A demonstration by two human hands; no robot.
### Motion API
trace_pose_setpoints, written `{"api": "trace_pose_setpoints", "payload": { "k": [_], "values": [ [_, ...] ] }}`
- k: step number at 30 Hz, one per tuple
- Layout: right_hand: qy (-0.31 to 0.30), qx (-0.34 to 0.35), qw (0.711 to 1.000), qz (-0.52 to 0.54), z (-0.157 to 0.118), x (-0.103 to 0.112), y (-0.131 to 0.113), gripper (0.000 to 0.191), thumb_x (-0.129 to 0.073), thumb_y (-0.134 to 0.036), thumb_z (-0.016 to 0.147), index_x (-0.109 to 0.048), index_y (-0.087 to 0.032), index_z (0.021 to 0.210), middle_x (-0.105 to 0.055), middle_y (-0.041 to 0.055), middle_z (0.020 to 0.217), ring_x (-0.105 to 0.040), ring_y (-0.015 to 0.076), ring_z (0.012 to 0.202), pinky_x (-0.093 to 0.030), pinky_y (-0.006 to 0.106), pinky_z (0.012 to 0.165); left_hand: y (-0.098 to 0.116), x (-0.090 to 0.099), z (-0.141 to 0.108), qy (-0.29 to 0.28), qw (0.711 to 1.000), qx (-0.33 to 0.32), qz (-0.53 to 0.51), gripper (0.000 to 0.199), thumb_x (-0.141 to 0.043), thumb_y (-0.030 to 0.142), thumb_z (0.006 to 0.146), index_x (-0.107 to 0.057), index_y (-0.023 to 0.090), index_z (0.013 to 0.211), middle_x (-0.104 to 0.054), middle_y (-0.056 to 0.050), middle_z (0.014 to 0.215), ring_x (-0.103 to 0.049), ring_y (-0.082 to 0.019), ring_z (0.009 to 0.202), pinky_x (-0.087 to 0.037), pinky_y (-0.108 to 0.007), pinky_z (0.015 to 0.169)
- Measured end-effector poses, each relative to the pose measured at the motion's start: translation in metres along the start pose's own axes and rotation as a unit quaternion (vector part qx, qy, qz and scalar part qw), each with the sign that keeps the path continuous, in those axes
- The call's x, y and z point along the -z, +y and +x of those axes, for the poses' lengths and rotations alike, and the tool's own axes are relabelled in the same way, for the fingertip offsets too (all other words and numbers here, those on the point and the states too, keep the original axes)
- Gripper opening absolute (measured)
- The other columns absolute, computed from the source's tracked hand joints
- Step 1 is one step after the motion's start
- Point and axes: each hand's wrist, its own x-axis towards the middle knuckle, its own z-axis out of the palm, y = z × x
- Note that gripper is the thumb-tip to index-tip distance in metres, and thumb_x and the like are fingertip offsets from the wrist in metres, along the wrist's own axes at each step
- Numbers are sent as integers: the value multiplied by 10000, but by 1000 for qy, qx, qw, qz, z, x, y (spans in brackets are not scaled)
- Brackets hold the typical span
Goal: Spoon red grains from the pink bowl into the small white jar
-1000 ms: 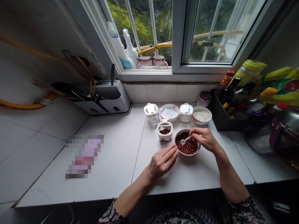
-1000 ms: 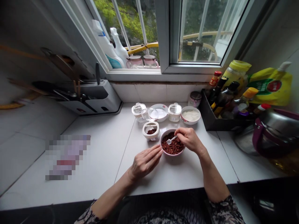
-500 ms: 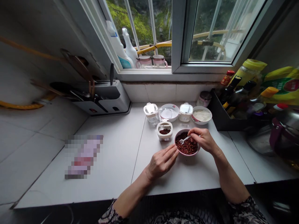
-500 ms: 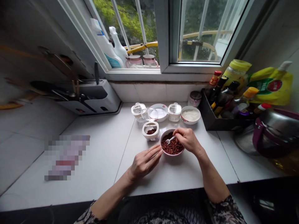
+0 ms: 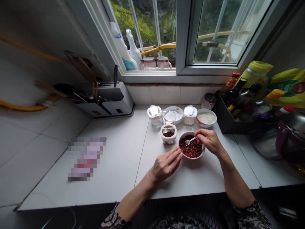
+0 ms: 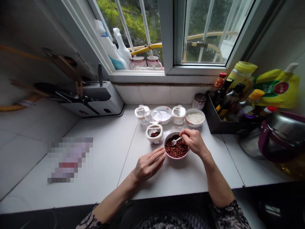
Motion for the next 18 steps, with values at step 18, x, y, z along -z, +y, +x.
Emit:
{"api": "trace_pose_setpoints", "payload": {
  "k": [18],
  "values": [
    [13, 15, 999, -37, 2, 1, 1, 197, -471, -205, 799, -652, -203, 721, -587, -12, 545, -556, 151, 551, -419, 262, 580, 0, 0, 1, -2, 1000, -3, 4, 314, -557, 54, 936, -594, 73, 1247, -719, -144, 1102, -673, -263, 1133, -624, -359, 924]
  ]
}}
